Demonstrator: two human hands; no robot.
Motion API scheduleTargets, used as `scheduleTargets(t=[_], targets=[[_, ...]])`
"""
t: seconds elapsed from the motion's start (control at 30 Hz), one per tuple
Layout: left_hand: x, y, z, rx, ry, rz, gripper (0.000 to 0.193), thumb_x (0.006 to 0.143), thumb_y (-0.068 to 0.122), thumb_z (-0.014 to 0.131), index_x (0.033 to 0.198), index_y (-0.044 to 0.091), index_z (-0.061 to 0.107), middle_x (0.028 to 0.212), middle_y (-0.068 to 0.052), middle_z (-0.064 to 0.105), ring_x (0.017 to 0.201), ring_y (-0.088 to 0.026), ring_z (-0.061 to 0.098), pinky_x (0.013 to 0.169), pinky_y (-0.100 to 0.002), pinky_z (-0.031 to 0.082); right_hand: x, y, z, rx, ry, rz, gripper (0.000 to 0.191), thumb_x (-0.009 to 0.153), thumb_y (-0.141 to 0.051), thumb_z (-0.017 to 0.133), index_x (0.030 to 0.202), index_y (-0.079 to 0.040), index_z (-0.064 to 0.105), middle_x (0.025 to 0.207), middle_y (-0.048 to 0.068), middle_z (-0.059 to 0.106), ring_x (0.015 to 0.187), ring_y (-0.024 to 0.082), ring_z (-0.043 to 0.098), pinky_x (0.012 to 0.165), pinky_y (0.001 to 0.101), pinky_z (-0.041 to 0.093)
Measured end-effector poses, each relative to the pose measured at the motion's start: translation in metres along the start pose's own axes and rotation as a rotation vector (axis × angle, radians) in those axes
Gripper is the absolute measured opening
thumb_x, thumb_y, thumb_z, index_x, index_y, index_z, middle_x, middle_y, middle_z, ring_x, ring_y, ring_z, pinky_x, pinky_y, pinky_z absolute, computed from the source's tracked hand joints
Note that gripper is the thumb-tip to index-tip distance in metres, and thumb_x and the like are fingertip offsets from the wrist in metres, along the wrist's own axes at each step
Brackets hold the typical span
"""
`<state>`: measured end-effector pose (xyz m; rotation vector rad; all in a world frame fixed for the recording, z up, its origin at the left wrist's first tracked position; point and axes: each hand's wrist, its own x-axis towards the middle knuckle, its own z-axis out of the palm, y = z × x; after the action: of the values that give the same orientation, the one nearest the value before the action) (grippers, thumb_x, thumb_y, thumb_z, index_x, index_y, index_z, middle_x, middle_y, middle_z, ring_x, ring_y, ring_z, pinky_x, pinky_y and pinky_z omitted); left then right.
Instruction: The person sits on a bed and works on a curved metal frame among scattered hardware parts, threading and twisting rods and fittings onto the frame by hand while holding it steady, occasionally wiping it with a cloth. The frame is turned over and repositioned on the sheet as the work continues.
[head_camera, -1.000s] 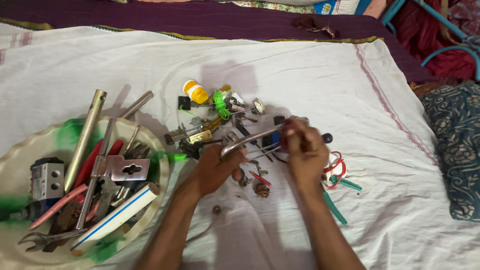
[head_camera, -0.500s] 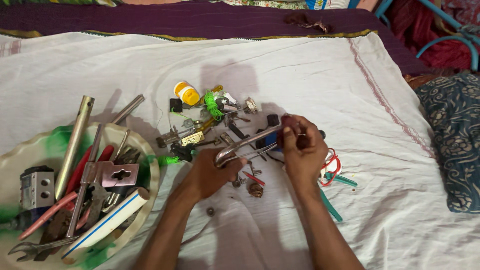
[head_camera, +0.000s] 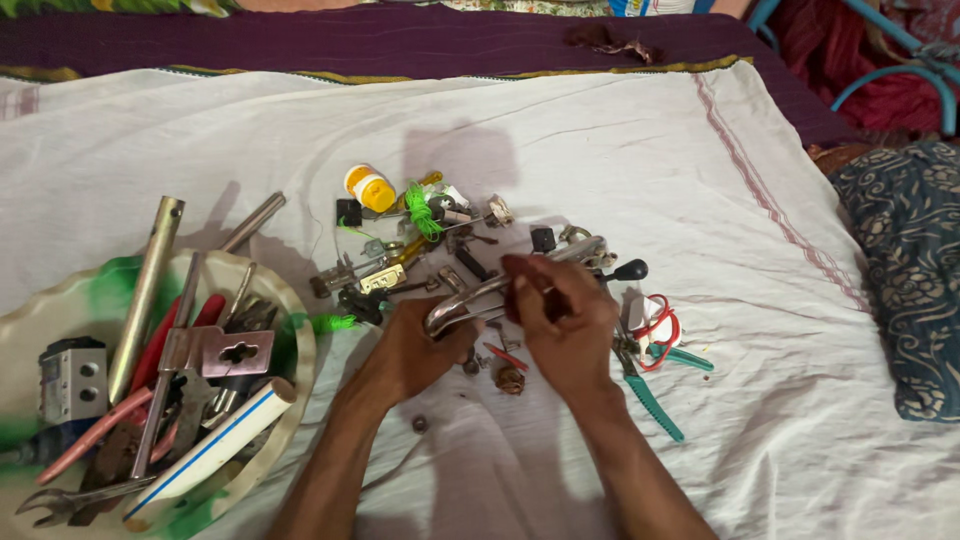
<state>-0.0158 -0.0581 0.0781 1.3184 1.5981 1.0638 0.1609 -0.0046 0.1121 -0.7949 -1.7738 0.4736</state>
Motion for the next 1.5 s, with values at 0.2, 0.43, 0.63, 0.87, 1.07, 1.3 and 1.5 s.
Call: scheduleTargets(t=[0.2,0.43,0.63,0.87,1.07,1.3,1.5], targets=[[0.002,-0.005,0.001,-0.018,-0.016,0.029,0.025,0.088,0.024,0.073,0.079,0.001,0.072,0.061,-0.003,0.067,0.054,-0.009,0.056,0.049,-0.030,0.044,-0.006,-0.002,0.007,0.042,0.010,0.008,0.027,0.093,0.001,0.070,0.119,-0.005,0.073,0.094,0.007,0.072,0.074,0.011,0.067,0.063,0.0251,0.054],[0.005,-0.009,0.001,-0.121,-0.078,0.169,0.010,0.088,0.005,0.064,0.090,-0.001,0.073,0.069,-0.005,0.073,0.062,-0.008,0.063,0.055,-0.030,0.052,-0.019,-0.017,0.011,0.046,-0.171,-0.096,0.033,0.095,0.001,0.067,0.127,-0.007,0.070,0.090,0.007,0.065,0.065,0.010,0.066,0.055,0.0239,0.054],[0.005,-0.011,0.001,-0.103,-0.046,0.189,0.012,0.086,-0.002,0.064,0.093,-0.001,0.073,0.074,-0.008,0.076,0.066,-0.009,0.066,0.058,-0.030,0.055,-0.021,-0.018,0.012,0.034,-0.235,-0.166,0.040,0.092,0.002,0.068,0.131,-0.008,0.069,0.090,0.008,0.064,0.063,0.013,0.065,0.053,0.0264,0.051],[0.005,-0.018,0.002,-0.044,-0.024,0.182,0.018,0.083,-0.004,0.066,0.099,0.000,0.073,0.080,-0.008,0.078,0.071,-0.008,0.067,0.062,-0.029,0.057,-0.021,-0.018,0.011,0.071,-0.271,-0.176,0.040,0.092,0.004,0.069,0.131,-0.007,0.068,0.091,0.009,0.066,0.064,0.013,0.064,0.055,0.0263,0.051],[0.008,-0.020,0.004,-0.134,-0.049,0.120,0.015,0.080,-0.008,0.065,0.092,-0.002,0.072,0.080,-0.007,0.077,0.071,-0.008,0.070,0.061,-0.030,0.061,-0.024,-0.022,0.013,0.112,-0.304,-0.163,0.037,0.092,0.005,0.068,0.127,-0.008,0.070,0.098,0.008,0.069,0.070,0.014,0.068,0.056,0.0263,0.053],[0.004,-0.009,0.002,-0.013,-0.040,0.104,0.012,0.089,0.010,0.066,0.094,0.002,0.073,0.067,-0.007,0.071,0.060,-0.012,0.064,0.055,-0.032,0.052,-0.010,-0.007,0.003,-0.049,-0.115,-0.074,0.028,0.096,0.000,0.068,0.122,-0.009,0.073,0.090,0.007,0.067,0.069,0.013,0.067,0.058,0.0261,0.053],[0.010,-0.021,0.005,-0.174,-0.091,0.276,0.013,0.088,0.005,0.063,0.096,0.000,0.072,0.075,-0.004,0.075,0.066,-0.009,0.065,0.059,-0.029,0.054,-0.019,-0.016,0.012,-0.035,-0.143,-0.079,0.029,0.094,0.000,0.071,0.121,-0.007,0.074,0.084,0.008,0.065,0.066,0.015,0.064,0.057,0.0272,0.049]])
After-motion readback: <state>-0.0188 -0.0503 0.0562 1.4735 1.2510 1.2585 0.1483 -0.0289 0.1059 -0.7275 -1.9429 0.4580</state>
